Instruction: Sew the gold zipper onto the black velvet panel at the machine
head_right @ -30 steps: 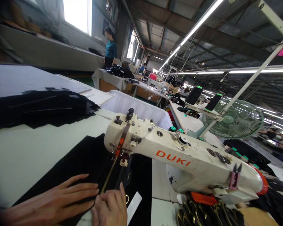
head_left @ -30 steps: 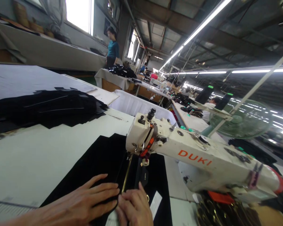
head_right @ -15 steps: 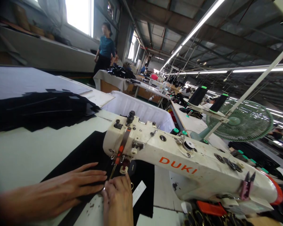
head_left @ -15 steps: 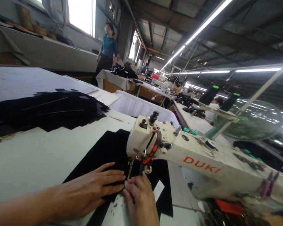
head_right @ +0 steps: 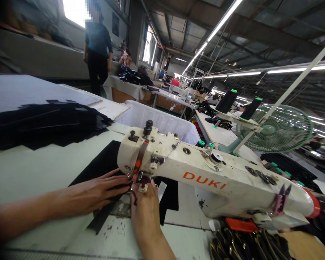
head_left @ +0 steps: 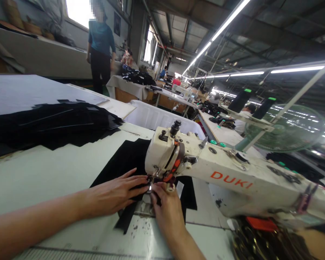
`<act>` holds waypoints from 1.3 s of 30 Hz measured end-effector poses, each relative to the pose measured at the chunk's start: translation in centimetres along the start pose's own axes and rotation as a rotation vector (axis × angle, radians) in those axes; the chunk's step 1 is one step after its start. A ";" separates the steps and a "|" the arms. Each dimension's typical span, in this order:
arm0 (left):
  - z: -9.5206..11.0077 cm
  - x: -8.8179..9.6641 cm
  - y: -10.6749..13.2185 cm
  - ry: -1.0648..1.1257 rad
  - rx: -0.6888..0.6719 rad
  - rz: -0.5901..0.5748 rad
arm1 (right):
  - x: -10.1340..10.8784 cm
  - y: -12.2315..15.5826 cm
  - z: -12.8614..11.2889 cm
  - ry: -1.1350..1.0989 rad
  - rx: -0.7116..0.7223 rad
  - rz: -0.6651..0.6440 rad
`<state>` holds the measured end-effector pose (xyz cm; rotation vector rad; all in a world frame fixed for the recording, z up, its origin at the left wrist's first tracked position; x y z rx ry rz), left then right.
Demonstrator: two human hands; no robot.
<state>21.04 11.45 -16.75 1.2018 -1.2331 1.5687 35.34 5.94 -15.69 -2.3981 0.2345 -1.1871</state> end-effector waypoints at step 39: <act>-2.2 -0.7 -0.2 0.254 0.174 -0.073 | -0.4 -0.4 0.0 0.240 0.369 -0.016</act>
Point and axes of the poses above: each hand's wrist, its own y-axis away from the middle knuckle, its own x-axis out of the back of the hand, z = x × y, the point moved 7 cm from there along -y, towards the middle knuckle, and after that the axes turned 9 degrees about -y, right-handed, at the moved point
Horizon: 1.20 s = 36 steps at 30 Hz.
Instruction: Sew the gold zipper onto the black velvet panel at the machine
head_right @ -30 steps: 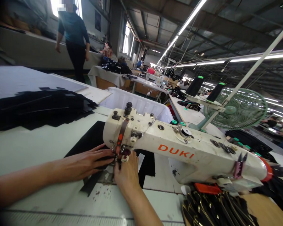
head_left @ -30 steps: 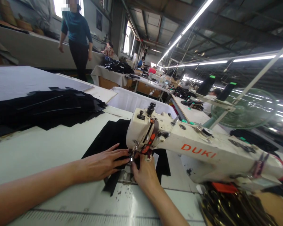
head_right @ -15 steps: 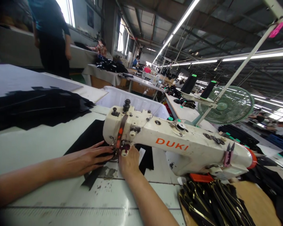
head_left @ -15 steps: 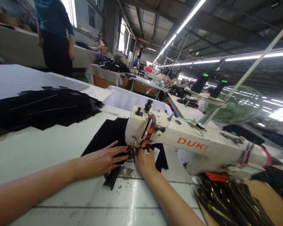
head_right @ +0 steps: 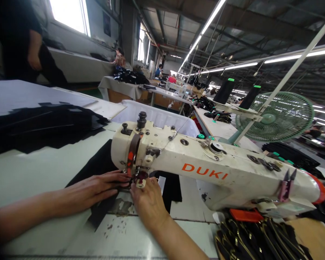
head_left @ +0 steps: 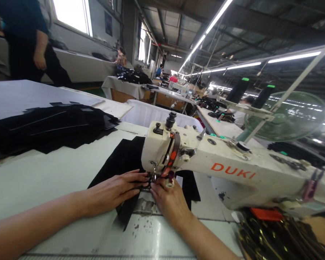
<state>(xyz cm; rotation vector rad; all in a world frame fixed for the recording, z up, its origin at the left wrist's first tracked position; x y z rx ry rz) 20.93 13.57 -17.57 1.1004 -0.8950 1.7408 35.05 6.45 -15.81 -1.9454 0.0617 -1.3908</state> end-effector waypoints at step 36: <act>2.2 1.1 -0.2 -0.193 -0.238 0.063 | 0.1 -0.3 0.9 -0.026 0.061 0.005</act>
Point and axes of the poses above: each hand's wrist, its own y-axis away from the middle knuckle, its own x-axis out of the back of the hand, z = x × y, the point moved 7 cm from there along -y, towards the middle knuckle, and after that the axes turned 9 degrees about -y, right-handed, at the moved point
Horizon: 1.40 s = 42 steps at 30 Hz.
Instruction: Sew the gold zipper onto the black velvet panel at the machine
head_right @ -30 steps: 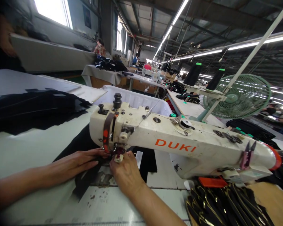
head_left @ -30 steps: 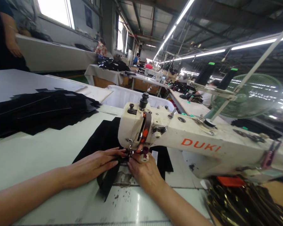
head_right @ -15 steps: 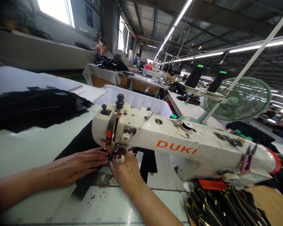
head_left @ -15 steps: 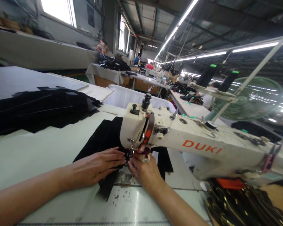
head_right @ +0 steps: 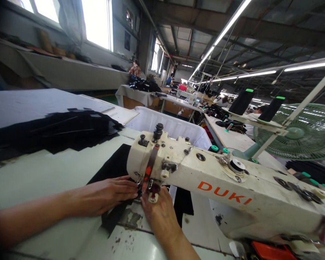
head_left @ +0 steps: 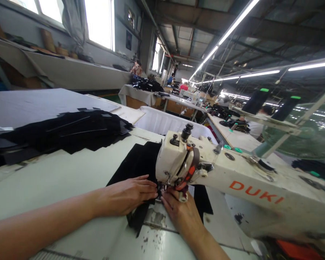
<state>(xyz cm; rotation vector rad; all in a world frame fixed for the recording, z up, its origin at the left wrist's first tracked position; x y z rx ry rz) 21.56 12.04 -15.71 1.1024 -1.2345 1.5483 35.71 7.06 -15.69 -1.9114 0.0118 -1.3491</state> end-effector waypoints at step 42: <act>-0.7 1.6 0.7 0.105 0.175 0.086 | 1.4 0.3 1.4 -0.057 -0.169 0.190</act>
Point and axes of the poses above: each hand's wrist, its own y-axis away from the middle knuckle, its own x-axis out of the back of the hand, z = x × y, the point moved 7 cm from there along -y, towards the middle knuckle, and after that the axes turned 9 degrees about -y, right-handed, at the moved point
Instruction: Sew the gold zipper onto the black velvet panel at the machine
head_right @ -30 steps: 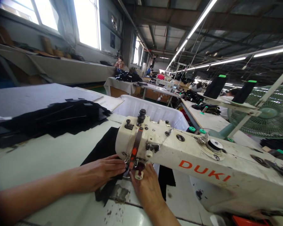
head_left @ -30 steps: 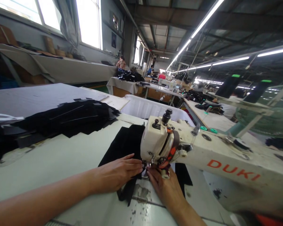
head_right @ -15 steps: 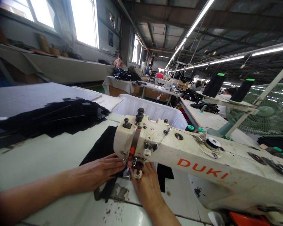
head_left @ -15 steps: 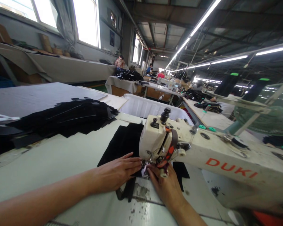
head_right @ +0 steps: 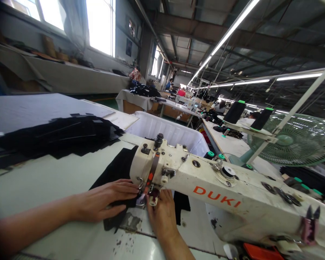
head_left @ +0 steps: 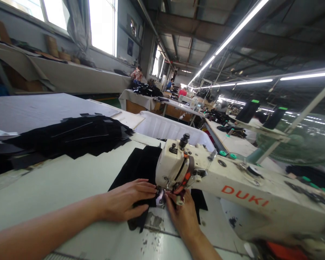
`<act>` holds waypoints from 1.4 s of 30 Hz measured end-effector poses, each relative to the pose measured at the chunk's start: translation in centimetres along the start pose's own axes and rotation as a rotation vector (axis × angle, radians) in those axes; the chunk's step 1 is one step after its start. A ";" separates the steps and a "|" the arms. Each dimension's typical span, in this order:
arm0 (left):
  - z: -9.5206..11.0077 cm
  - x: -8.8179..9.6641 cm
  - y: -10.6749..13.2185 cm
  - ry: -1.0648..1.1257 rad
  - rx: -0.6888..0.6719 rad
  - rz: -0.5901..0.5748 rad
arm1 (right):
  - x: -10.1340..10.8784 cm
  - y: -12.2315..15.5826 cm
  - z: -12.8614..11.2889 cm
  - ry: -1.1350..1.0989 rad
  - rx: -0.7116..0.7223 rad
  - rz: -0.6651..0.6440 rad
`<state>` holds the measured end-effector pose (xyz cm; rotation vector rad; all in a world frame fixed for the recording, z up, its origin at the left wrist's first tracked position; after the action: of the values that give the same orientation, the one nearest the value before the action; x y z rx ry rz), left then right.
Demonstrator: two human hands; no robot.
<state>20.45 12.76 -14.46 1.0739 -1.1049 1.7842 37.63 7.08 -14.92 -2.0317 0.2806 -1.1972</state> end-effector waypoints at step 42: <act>8.4 -0.3 18.9 -0.572 0.288 0.111 | -4.6 13.0 -16.9 -0.805 -1.111 -0.013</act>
<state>5.72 -1.39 -17.78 1.8056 -1.2748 1.8075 23.50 -7.92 -22.21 -3.2465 0.5982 -0.0424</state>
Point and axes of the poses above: each hand's wrist, its own y-axis away from the middle knuckle, its own x-axis out of the back of the hand, z = x × y, the point moved 7 cm from there along -y, towards the middle knuckle, and after that the axes turned 9 degrees about -y, right-handed, at the moved point
